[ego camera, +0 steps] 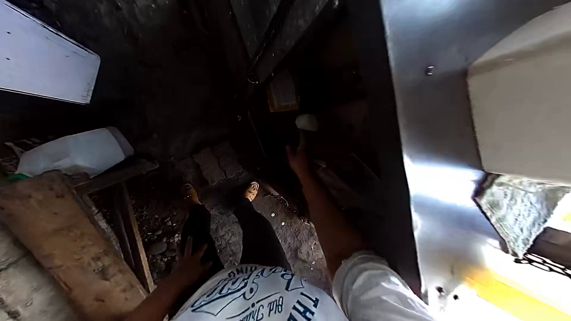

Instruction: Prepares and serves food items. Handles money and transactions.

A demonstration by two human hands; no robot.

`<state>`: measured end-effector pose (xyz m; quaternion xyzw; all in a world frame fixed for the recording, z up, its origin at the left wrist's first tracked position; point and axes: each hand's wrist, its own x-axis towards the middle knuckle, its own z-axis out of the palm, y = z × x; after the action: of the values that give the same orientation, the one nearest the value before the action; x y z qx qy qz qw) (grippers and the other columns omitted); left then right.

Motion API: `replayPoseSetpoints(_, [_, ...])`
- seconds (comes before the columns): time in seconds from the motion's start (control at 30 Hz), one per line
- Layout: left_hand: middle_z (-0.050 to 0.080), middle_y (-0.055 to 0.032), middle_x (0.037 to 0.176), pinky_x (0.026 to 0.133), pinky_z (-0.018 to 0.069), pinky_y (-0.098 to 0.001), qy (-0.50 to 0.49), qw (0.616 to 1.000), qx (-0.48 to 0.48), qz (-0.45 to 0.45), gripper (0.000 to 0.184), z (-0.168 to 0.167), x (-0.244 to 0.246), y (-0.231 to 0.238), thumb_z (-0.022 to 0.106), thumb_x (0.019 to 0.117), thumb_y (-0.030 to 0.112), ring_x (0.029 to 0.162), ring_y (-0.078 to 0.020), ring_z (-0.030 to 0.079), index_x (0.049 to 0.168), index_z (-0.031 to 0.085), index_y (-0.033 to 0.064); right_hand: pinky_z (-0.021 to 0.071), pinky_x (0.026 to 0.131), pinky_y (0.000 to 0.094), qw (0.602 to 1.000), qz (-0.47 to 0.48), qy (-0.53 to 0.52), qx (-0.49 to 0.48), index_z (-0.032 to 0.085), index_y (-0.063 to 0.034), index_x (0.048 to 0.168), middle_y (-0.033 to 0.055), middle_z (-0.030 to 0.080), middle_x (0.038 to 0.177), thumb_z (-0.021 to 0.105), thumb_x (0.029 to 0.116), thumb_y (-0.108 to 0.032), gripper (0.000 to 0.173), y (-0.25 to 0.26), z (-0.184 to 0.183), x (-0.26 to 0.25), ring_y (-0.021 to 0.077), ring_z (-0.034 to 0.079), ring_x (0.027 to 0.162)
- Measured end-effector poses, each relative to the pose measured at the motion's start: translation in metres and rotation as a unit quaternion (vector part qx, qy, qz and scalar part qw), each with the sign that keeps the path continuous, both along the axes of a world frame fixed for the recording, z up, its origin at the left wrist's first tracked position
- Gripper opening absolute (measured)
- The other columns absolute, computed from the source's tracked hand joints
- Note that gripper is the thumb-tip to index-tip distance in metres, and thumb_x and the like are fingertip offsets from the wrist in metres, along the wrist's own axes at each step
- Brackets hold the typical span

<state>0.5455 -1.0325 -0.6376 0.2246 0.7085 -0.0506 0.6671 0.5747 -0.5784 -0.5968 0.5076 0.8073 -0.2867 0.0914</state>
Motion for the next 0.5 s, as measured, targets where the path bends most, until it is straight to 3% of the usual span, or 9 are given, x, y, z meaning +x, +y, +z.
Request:
replayPoseSetpoints(0.07, [-0.004, -0.0189, 0.172, 0.109, 0.0365, -0.0725, 0.047, 0.999, -0.004, 0.009, 0.076, -0.01, 0.008, -0.008, 0.062, 0.0931, 0.063, 0.153, -0.0565, 0.005, 0.159, 0.038, 0.0341, 0.0423, 0.116, 0.0521, 0.994, -0.058, 0.037, 0.088, 0.021, -0.0028, 0.163, 0.0263, 0.041, 0.158, 0.063, 0.1021, -0.022, 0.076, 0.043, -0.006, -0.005, 0.0396, 0.048, 0.141])
replayPoseSetpoints(0.13, [-0.002, -0.0154, 0.173, 0.101, 0.0405, -0.0767, 0.074, 0.997, -0.004, 0.026, 0.077, -0.019, 0.008, -0.008, 0.066, 0.091, 0.062, 0.152, -0.0566, 0.005, 0.158, 0.04, 0.0361, 0.0419, 0.115, 0.051, 0.98, -0.11, 0.054, 0.154, 0.023, -0.0011, 0.162, 0.0262, 0.045, 0.155, 0.064, 0.1019, -0.022, 0.075, 0.078, -0.001, -0.004, 0.0385, 0.05, 0.139])
replayPoseSetpoints(0.2, [0.001, -0.0144, 0.173, 0.097, 0.0443, -0.0754, 0.103, 0.994, 0.0, 0.023, 0.077, -0.024, 0.006, -0.004, 0.07, 0.0879, 0.062, 0.152, -0.0561, 0.008, 0.156, 0.043, 0.0367, 0.0429, 0.113, 0.0541, 0.97, -0.171, -0.002, 0.174, 0.041, -0.0025, 0.155, 0.026, 0.055, 0.146, 0.056, 0.1058, -0.03, 0.058, 0.101, 0.015, -0.004, 0.0398, 0.055, 0.134])
replayPoseSetpoints(0.23, [0.003, -0.0136, 0.173, 0.097, 0.0432, -0.076, 0.113, 0.993, -0.001, 0.027, 0.077, -0.022, 0.006, -0.002, 0.072, 0.0865, 0.061, 0.152, -0.0557, 0.008, 0.155, 0.045, 0.0366, 0.0404, 0.114, 0.0535, 0.965, -0.206, -0.029, 0.158, 0.045, 0.0001, 0.151, 0.0278, 0.054, 0.145, 0.051, 0.1086, -0.031, 0.053, 0.106, 0.033, -0.01, 0.0405, 0.053, 0.136])
replayPoseSetpoints(0.3, [0.005, -0.014, 0.173, 0.098, 0.0414, -0.0765, 0.13, 0.991, 0.002, 0.03, 0.078, -0.019, 0.005, 0.003, 0.075, 0.085, 0.06, 0.152, -0.0563, 0.008, 0.154, 0.047, 0.0364, 0.0313, 0.121, 0.0494, 0.948, -0.275, -0.084, 0.137, 0.038, 0.0076, 0.153, 0.0303, 0.044, 0.154, 0.043, 0.1117, -0.025, 0.053, 0.109, 0.071, -0.027, 0.0394, 0.042, 0.145])
replayPoseSetpoints(0.4, [0.007, -0.0167, 0.172, 0.097, 0.0405, -0.0783, 0.16, 0.986, 0.031, 0.034, 0.077, -0.026, 0.008, -0.003, 0.076, 0.0831, 0.059, 0.151, -0.0598, 0.008, 0.152, 0.05, 0.0369, 0.0299, 0.122, 0.0452, 0.917, -0.327, -0.063, 0.218, 0.036, 0.0121, 0.151, 0.0314, 0.042, 0.155, 0.051, 0.108, -0.015, 0.054, 0.114, 0.086, -0.031, 0.0372, 0.04, 0.147])
replayPoseSetpoints(0.47, [0.01, -0.0176, 0.171, 0.097, 0.0392, -0.079, 0.178, 0.982, 0.047, 0.045, 0.074, -0.026, 0.011, -0.004, 0.078, 0.0828, 0.056, 0.15, -0.0612, 0.009, 0.15, 0.053, 0.0361, 0.0224, 0.125, 0.0428, 0.916, -0.319, -0.031, 0.241, 0.023, 0.0107, 0.157, 0.0312, 0.029, 0.162, 0.057, 0.1031, -0.007, 0.067, 0.119, 0.088, -0.025, 0.0369, 0.029, 0.153])
replayPoseSetpoints(0.5, [0.011, -0.0168, 0.172, 0.099, 0.0376, -0.0793, 0.181, 0.981, 0.047, 0.052, 0.072, -0.024, 0.012, -0.002, 0.079, 0.0828, 0.054, 0.15, -0.0608, 0.009, 0.149, 0.054, 0.0358, 0.0223, 0.126, 0.043, 0.918, -0.305, -0.042, 0.249, 0.02, 0.0109, 0.158, 0.0319, 0.028, 0.162, 0.057, 0.1029, -0.007, 0.068, 0.118, 0.09, -0.022, 0.0376, 0.029, 0.153])
